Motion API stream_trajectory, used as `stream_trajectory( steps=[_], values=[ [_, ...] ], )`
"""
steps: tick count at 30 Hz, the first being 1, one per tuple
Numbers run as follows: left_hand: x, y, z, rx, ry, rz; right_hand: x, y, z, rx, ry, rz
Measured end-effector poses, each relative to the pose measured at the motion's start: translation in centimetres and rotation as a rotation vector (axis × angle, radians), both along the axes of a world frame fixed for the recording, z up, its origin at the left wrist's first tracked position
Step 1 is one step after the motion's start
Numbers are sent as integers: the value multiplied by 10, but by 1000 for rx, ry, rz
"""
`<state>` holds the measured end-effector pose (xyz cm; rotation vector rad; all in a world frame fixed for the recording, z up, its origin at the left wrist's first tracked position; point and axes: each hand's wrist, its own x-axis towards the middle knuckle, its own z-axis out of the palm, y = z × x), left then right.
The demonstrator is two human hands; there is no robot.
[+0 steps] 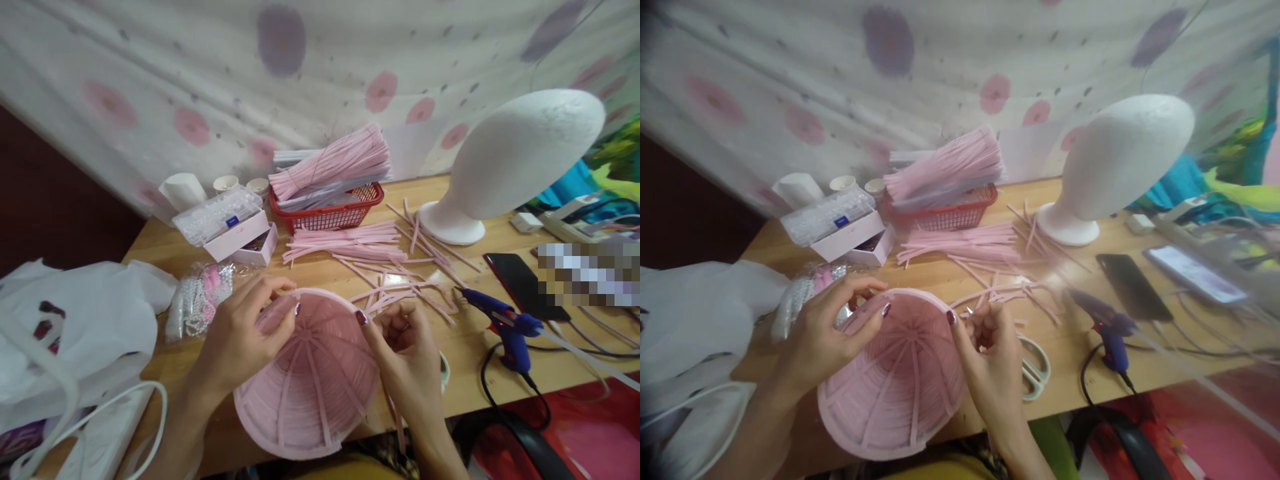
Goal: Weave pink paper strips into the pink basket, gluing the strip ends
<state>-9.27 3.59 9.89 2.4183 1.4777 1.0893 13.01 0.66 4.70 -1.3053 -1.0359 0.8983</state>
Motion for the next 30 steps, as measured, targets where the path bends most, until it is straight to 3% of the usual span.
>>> stream_trajectory(
  steps=[8,13,22,26,30],
  values=[
    [-2,1,-4,57,76,-76,-2,4,-1,-4,19,8],
    [-4,-2,-7,123,132,-40,-1,6,2,-21,63,21],
    [-9,-4,-13,-4,30,40,10,24,-8,-36,373,48],
    [-12,-4,-14,-77,-8,44,8,35,-8,-112,557,169],
    [-14,-2,-15,-112,-53,34,10,41,0,-126,479,226]
  ],
)
